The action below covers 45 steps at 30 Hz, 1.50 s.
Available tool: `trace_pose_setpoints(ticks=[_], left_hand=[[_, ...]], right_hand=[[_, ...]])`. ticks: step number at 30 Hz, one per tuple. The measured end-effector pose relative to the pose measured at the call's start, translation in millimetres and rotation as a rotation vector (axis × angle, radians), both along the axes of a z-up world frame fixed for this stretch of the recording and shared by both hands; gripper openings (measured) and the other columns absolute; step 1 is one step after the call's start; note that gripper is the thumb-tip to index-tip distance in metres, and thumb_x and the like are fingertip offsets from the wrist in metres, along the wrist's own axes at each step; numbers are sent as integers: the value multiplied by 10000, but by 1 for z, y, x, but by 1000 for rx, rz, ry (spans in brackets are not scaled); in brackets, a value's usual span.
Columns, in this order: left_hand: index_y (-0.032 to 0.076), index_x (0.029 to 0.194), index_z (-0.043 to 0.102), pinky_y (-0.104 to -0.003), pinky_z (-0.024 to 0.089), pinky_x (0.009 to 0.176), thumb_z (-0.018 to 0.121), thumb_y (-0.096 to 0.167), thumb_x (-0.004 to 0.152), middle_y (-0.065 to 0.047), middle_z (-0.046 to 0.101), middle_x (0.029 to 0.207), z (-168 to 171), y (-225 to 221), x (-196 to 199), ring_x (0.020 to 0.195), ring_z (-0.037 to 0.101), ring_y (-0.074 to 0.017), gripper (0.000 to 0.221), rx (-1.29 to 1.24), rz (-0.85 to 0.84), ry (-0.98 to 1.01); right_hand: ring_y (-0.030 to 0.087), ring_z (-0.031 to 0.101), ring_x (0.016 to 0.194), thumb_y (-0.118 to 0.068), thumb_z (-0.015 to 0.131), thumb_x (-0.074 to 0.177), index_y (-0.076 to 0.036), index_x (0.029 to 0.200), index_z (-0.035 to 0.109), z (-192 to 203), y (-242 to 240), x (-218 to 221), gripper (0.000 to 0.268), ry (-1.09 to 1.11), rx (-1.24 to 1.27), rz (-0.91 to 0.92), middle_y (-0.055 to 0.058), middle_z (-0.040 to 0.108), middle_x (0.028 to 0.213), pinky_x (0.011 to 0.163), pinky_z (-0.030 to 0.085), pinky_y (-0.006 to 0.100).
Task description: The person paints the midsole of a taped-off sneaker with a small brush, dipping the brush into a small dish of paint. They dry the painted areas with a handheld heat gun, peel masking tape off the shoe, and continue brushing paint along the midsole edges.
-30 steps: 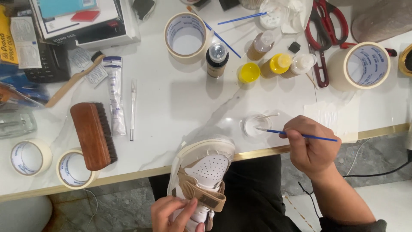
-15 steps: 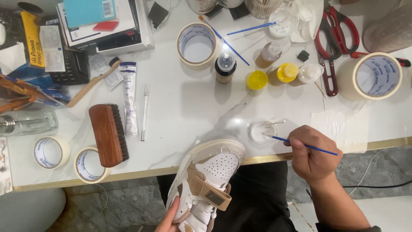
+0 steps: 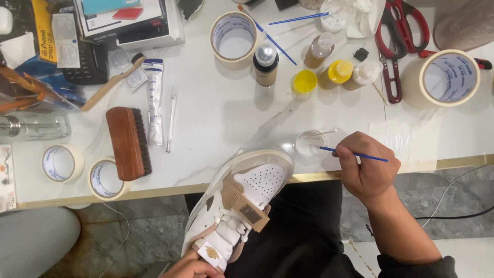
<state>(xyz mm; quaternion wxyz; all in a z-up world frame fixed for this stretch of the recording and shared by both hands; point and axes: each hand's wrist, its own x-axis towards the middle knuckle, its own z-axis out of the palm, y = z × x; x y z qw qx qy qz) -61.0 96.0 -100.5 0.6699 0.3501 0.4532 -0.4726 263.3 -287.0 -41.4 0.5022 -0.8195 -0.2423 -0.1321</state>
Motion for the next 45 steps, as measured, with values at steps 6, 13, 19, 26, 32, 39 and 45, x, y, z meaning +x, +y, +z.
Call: trace_pose_setpoints(ticks=[6,13,19,26,32,39,45], left_hand=[[39,1254,444,-530,519,1026,672,-73,916,-346,535,1442,93,-86,70,1334,609,-388,424,621,-14,-1132],[209,1512,330,-490,514,1016,566,-42,821,-186,511,1453,118,-130,117,1297,585,-297,772,544,645,-619],[-35,1098,619,-540,627,899,582,-118,811,-347,600,1309,83,-107,69,1181,663,-423,301,647,749,-773],[-41,918,658,-490,602,1003,734,-167,731,-333,645,1256,66,-76,53,1207,672,-364,238,800,700,-1092],[83,809,645,-345,629,762,858,-65,687,-183,755,852,81,-63,87,875,781,-238,286,1269,272,-1500],[74,849,623,-343,667,747,823,-81,738,-163,752,867,90,-57,107,888,794,-239,277,1083,264,-1827],[93,922,568,-288,609,669,836,-62,729,-130,697,869,73,-46,104,799,742,-196,365,1195,376,-1784]], right_hand=[[198,650,656,3,638,1038,16,960,576,1,2,-11,100,-14,5,-22,131,668,786,589,506,263],[199,642,644,-31,617,1082,20,953,586,-2,1,-18,143,-1,63,-72,124,675,811,610,505,273],[190,639,630,-56,594,1092,23,951,584,9,3,-19,163,-32,32,-98,126,676,789,594,494,269],[188,602,629,-143,484,1259,1,1047,483,18,-6,-40,257,144,660,-248,180,648,825,564,508,285],[203,450,533,-352,434,1246,-58,991,424,69,15,-90,389,237,908,-220,125,503,642,529,409,346],[178,490,771,-366,448,1241,-78,1055,500,67,42,-108,347,484,1327,-16,86,571,856,739,405,333],[223,567,934,-422,453,1155,-111,1097,530,75,72,-99,326,620,1395,-25,53,601,969,922,488,465]])
